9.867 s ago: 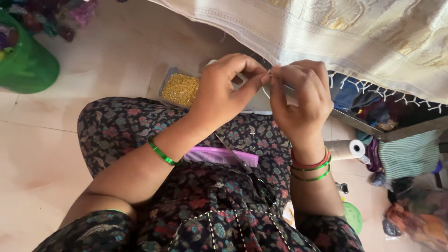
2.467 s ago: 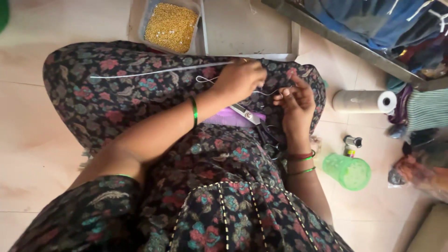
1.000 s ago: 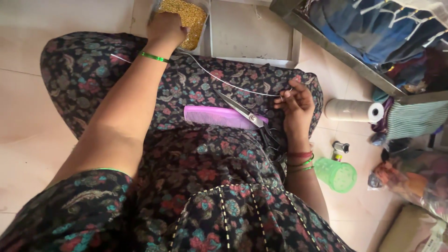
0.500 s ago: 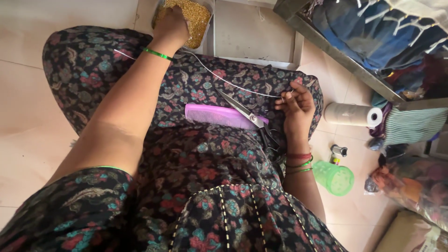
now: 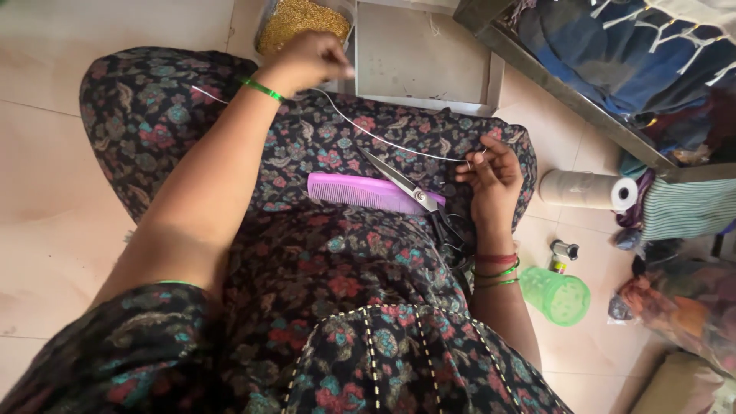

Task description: The recorder is sewing beads onto the edge of a white fabric or garment while sitting on the floor.

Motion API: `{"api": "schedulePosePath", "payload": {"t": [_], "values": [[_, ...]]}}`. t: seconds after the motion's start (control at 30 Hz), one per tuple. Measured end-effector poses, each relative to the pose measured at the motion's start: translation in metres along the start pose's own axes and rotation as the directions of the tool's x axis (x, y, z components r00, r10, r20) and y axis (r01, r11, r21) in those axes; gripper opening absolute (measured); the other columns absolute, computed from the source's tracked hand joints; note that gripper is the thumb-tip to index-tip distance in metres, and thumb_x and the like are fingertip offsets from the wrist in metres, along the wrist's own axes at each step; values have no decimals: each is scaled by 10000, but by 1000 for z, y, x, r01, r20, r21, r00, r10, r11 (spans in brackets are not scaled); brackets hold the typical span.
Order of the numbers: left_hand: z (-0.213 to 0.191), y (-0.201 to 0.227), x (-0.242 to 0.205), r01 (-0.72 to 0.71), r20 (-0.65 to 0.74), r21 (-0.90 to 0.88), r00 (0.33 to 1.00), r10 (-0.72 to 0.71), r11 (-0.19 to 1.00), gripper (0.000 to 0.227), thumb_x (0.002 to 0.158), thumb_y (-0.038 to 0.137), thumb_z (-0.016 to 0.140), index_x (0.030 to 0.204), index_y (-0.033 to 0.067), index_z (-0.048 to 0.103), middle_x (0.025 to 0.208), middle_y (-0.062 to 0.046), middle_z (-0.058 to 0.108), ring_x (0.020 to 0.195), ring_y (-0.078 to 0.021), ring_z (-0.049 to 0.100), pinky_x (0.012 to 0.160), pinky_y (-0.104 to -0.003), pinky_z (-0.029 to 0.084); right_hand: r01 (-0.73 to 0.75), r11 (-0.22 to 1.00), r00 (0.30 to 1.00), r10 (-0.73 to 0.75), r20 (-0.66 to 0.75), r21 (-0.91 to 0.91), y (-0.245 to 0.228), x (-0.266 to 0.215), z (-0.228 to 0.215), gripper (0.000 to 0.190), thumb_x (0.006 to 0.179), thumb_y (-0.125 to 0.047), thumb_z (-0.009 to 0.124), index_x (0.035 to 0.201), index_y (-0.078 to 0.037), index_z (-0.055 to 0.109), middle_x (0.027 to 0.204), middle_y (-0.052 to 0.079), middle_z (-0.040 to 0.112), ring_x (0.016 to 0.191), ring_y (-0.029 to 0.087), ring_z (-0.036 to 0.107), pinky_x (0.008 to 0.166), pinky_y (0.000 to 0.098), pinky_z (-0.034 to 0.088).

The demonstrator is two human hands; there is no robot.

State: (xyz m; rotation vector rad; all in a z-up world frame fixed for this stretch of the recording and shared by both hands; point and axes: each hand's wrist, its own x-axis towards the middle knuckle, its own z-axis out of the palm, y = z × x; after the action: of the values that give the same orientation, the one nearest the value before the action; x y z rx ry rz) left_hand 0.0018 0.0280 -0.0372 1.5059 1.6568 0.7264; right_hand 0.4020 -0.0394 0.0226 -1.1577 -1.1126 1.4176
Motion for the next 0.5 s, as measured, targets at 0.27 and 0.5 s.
{"api": "schedulePosePath", "payload": {"t": [0.27,0.5], "values": [[22,-22,4,-250,35,-331,960,277,910,224,840,202,849,932,93,676,946,-21,736,882,-165,714,806,-324,585,14,1000,1000,-14,16,23,1,-1,-1,283,1043,7,603,1325,17,574,1013,109,680,811,207,713,698,332,622],[-77,-84,-40,-318,-480,-493,875,51,810,202,952,96,890,996,69,694,847,-18,657,711,-113,608,635,-266,509,15,1000,1000,-14,9,-16,2,-6,-5,274,1042,-10,623,1311,18,578,1022,108,688,812,204,713,703,322,617]]}}
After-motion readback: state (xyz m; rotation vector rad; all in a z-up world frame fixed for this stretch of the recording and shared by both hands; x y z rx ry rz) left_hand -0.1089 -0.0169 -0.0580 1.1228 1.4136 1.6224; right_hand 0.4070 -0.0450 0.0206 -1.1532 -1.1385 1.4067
